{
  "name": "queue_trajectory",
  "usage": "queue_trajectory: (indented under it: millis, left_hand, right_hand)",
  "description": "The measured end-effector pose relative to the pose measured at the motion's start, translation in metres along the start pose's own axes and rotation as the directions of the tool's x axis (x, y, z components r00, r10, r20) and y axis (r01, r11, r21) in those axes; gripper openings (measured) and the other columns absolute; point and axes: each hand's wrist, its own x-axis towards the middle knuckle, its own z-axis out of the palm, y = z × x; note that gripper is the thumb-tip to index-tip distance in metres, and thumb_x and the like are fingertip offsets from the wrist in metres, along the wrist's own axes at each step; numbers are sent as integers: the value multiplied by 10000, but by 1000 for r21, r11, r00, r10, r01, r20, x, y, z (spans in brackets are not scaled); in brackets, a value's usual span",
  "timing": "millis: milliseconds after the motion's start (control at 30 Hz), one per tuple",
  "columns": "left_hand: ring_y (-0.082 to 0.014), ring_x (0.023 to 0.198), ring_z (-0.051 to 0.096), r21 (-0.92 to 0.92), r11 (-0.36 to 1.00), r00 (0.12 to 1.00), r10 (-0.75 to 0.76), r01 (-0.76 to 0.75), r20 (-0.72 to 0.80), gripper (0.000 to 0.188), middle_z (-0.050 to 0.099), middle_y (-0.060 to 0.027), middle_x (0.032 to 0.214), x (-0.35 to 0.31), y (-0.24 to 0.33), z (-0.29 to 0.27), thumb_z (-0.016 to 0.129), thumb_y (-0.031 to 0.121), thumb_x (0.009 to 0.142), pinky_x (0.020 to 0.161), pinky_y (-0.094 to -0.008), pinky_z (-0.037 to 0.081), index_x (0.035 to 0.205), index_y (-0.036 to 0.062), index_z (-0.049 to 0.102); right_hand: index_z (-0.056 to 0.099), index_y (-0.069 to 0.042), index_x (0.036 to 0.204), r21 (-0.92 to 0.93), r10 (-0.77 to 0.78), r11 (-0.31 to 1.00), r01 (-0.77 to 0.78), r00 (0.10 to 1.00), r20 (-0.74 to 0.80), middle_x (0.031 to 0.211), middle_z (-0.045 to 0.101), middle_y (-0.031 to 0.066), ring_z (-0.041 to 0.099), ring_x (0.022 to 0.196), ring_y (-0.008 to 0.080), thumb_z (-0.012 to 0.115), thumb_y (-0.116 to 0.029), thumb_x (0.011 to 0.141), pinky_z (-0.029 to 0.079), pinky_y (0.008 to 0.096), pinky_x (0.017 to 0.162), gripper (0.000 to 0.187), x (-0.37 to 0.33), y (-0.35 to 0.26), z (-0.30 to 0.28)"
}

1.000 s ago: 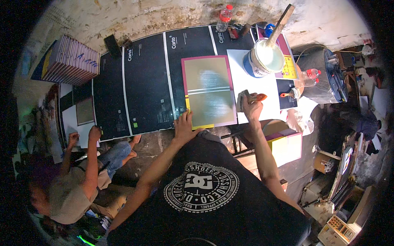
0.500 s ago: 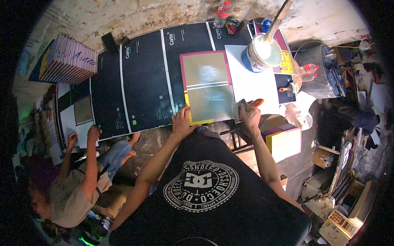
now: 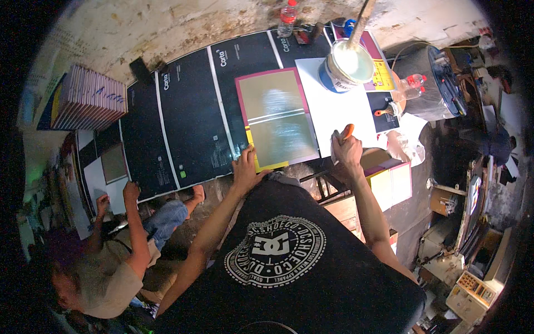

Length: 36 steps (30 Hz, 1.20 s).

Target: The person applies glue to the inside of book covers using a brush, dipping it into a bucket of glue and spreading it across the paper surfaces.

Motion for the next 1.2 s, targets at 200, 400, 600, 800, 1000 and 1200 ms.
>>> queue_trajectory:
  millis: [200,400,600,800,1000,1200]
  left_hand:
    - [-299,1284,478,-43,998,999,35,-35,-12,962,415,-132,1473,-4,-4,-2,730,632,775,940,-514,379,1441,13,417]
    - [-337,1294,463,18,997,994,82,-80,-76,982,416,-164,1452,-4,-8,10,671,692,799,955,-514,354,1438,-9,415]
    - [-354,1287,468,-36,994,990,98,-103,-106,960,428,-184,1435,-1,-9,9,674,673,813,976,-529,357,1429,-18,423]
    - [-305,1283,477,19,998,995,60,-58,-79,874,459,-143,1430,-3,-8,12,691,617,828,934,-497,360,1414,14,453]
    - [-302,1285,465,-3,998,995,60,-60,-82,846,436,-141,1448,-6,-10,15,726,571,827,943,-517,341,1422,54,418]
    - [-279,1293,437,-35,994,981,100,-107,-167,863,420,-134,1453,-3,-22,31,763,559,792,959,-502,324,1416,69,426]
  right_hand:
    - [668,-10,995,411,-360,860,304,931,63,876,690,157,679,749,341,769,-264,836,532,446,684,316,5,-51,23]
    - [666,-48,844,91,-322,943,321,947,-8,650,633,148,666,616,349,725,-360,866,540,443,592,318,72,-23,30]
    - [626,-23,839,499,-396,795,346,918,-6,809,655,154,664,763,294,791,-291,826,525,419,702,315,113,-100,20]
    - [674,-87,986,325,-620,771,548,761,190,869,680,181,673,834,362,736,-386,848,534,460,770,336,186,-135,75]
    - [656,-98,904,-4,-615,789,615,789,-5,783,677,158,672,714,378,775,-384,810,543,452,641,324,296,-116,58]
    - [657,-126,1018,514,-727,645,565,661,186,967,686,178,664,957,381,750,-382,829,530,466,826,332,224,-150,56]
